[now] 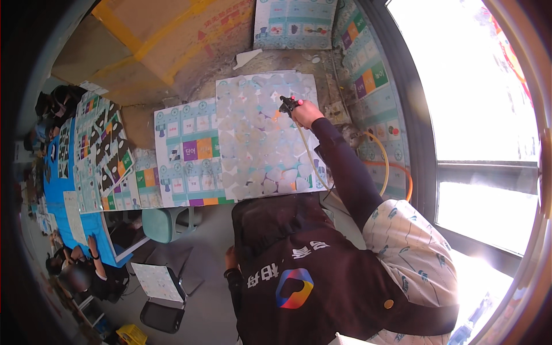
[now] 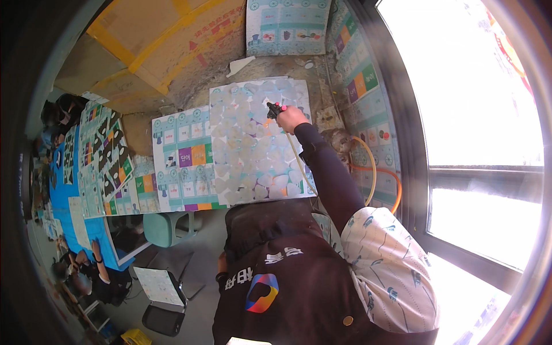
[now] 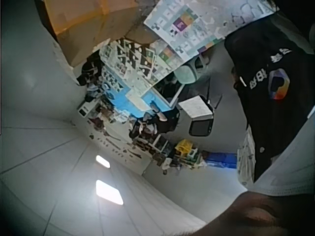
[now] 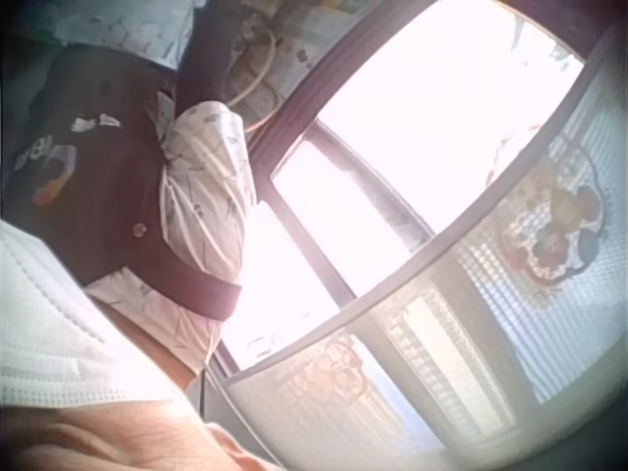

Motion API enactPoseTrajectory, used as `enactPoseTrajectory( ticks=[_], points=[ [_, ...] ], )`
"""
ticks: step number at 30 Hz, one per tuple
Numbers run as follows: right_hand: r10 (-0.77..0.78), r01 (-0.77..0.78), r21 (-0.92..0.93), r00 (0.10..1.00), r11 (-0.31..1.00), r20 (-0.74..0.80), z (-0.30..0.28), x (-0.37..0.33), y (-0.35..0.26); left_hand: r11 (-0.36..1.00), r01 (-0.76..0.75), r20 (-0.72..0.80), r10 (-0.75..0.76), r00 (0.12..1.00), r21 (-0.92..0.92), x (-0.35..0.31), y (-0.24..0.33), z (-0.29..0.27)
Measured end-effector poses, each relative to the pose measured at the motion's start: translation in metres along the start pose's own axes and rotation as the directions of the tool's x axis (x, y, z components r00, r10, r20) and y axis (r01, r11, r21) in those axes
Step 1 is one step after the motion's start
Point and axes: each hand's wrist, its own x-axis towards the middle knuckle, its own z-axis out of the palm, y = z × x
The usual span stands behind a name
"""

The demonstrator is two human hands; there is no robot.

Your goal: Apply adhesive to patterned shoe material using a spray gun.

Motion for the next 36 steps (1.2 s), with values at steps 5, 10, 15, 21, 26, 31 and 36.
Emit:
enactPoseTrajectory(
  ticks=[5,10,15,21,26,31,36],
  points=[
    [-0.041,0.042,0.018,0.998,0.999,-0.040,0.006,0.006,0.001,0.999,0.032,0.001,-0.032,0.999,0.040,-0.002,-0.009,0.001],
    [-0.063,0.048,-0.088,0.983,0.995,-0.172,0.008,0.024,0.020,0.974,0.217,0.022,-0.216,0.976,-0.070,-0.005,0.009,0.000],
    [0.047,-0.047,-0.011,0.999,0.999,-0.011,0.006,0.004,0.000,0.990,0.139,0.048,-0.140,0.989,0.014,-0.007,0.002,-0.001],
    [-0.120,0.163,0.151,0.958,0.975,-0.260,0.015,0.015,-0.011,0.979,0.182,0.067,-0.176,0.982,-0.093,-0.004,0.004,-0.002],
    [-0.070,0.078,0.058,0.990,0.995,-0.126,0.013,0.023,-0.020,0.955,0.249,0.002,-0.252,0.968,-0.160,-0.005,0.004,-0.001],
    [-0.094,0.126,0.101,0.956,0.987,-0.277,0.018,0.043,-0.002,0.966,0.222,0.008,-0.223,0.975,-0.135,-0.009,-0.012,-0.004],
    [0.019,-0.004,0.096,0.988,0.995,-0.154,0.019,0.022,-0.029,0.970,0.219,0.004,-0.219,0.976,-0.108,-0.020,-0.036,0.000]
  ],
)
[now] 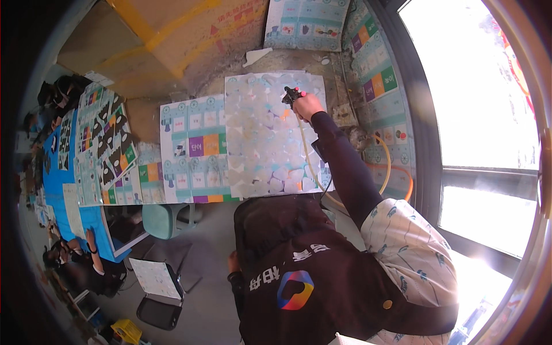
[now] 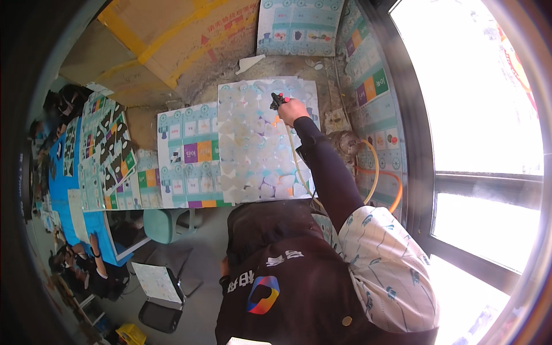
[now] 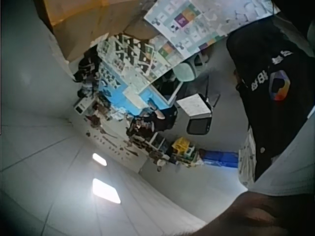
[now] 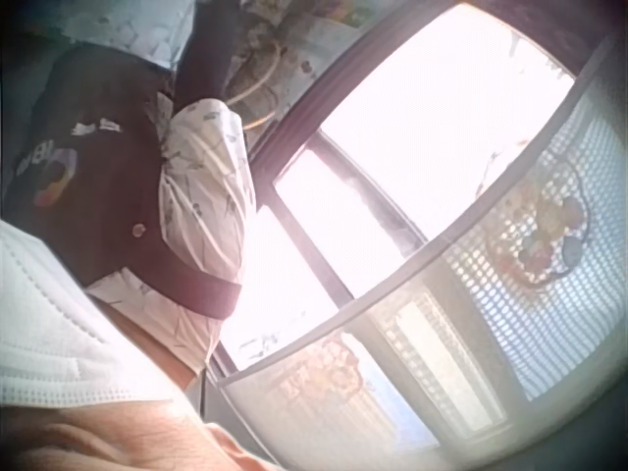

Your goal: Apply adhesive to patterned shoe material using a spray gun.

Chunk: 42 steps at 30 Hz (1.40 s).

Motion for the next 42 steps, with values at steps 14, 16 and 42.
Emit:
enactPoseTrajectory(
  ticks=[14,16,42],
  points=[
    [-0.043,0.042,-0.015,0.997,0.999,-0.067,-0.007,0.037,0.012,0.997,0.053,-0.025,-0.054,0.998,-0.055,-0.004,0.031,-0.008],
    [-0.074,0.070,-0.033,0.986,0.997,-0.148,-0.009,0.042,0.017,0.998,0.036,-0.031,-0.038,0.999,-0.060,-0.005,0.024,-0.008],
    [-0.072,0.057,0.243,0.996,0.968,0.053,-0.020,0.082,-0.040,0.969,0.142,-0.045,-0.154,0.987,-0.201,-0.033,0.050,-0.004]
  ],
)
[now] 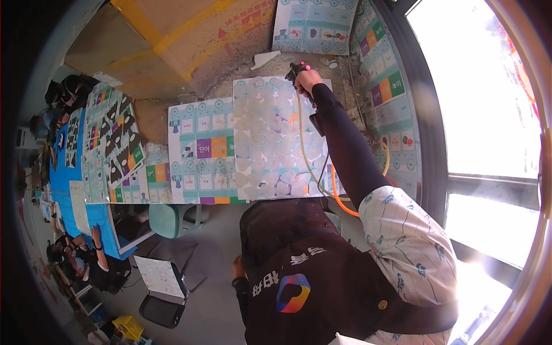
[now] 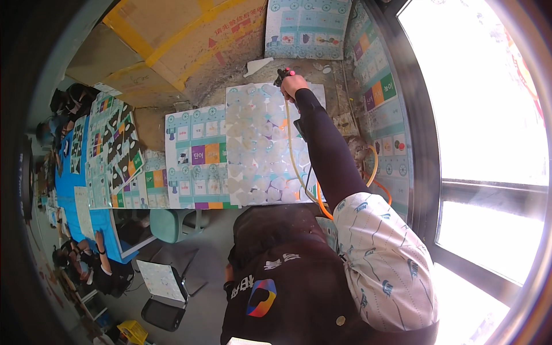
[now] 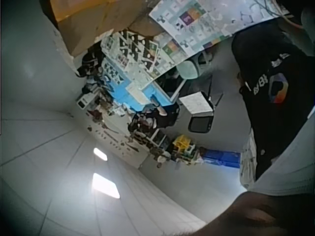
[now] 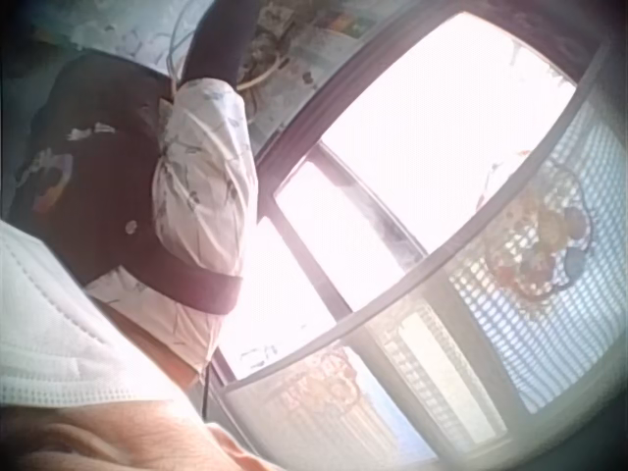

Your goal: Apply adhesive to patterned shoe material using a spray gun.

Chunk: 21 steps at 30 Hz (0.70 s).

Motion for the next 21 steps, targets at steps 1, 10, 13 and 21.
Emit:
enactPoseTrajectory(
  ticks=[1,10,13,21],
  points=[
    [0.000,0.000,-0.001,1.000,1.000,0.000,0.002,0.000,-0.001,1.000,0.001,0.000,-0.001,1.000,-0.001,0.000,0.003,0.001],
    [0.027,-0.027,-0.007,0.999,1.000,-0.026,0.005,0.007,0.001,0.997,0.029,-0.038,-0.032,0.999,-0.076,0.001,0.009,0.007],
    [0.042,-0.045,-0.052,0.997,0.998,-0.060,0.003,0.007,0.002,0.999,0.029,-0.038,-0.030,0.999,-0.034,-0.002,0.013,0.007],
    [0.035,-0.037,-0.052,0.999,0.998,-0.041,0.000,0.001,0.005,0.975,-0.142,0.036,0.138,0.990,0.171,0.013,-0.025,-0.001]
  ],
)
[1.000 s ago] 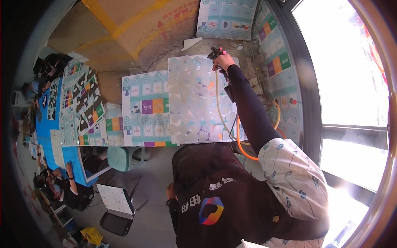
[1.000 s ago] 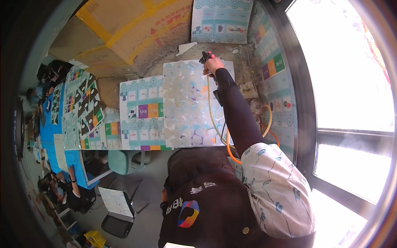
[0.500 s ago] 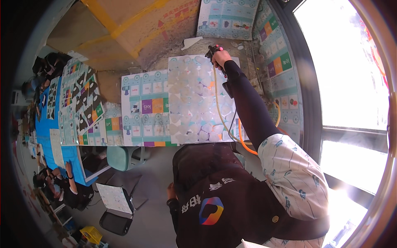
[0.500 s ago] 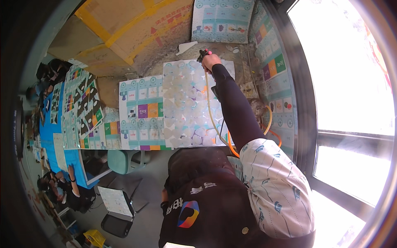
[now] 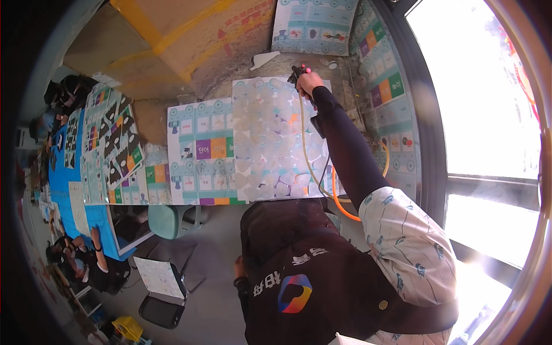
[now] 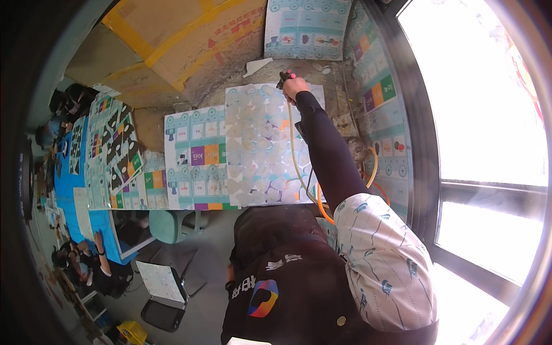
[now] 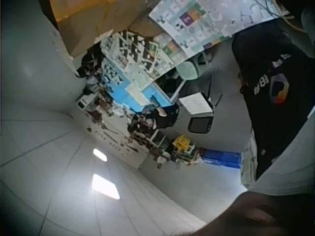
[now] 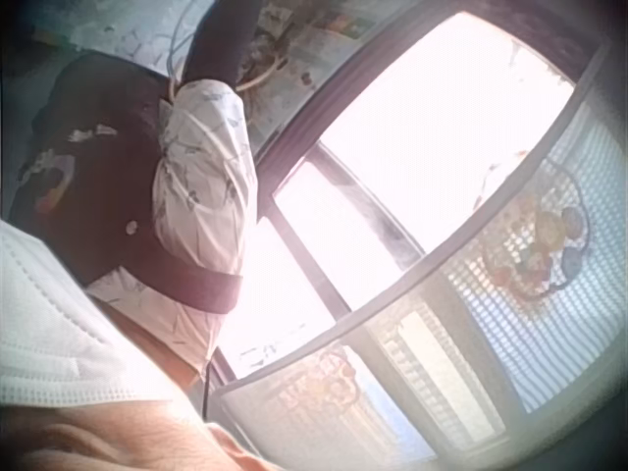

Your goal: Apply adhesive to patterned shoe material using a spray gun.

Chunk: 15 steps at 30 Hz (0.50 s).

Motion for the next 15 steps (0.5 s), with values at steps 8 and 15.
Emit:
enactPoseTrajectory(
  ticks=[8,15],
  points=[
    [-0.016,-0.005,0.175,0.992,0.984,0.122,-0.009,-0.004,0.009,0.999,0.037,0.008,-0.037,0.999,-0.011,0.008,0.010,-0.001],
    [0.033,-0.012,0.198,0.994,0.980,-0.104,-0.037,-0.007,0.025,0.999,0.019,0.028,-0.018,0.999,-0.029,0.005,0.028,-0.002]
  ],
)
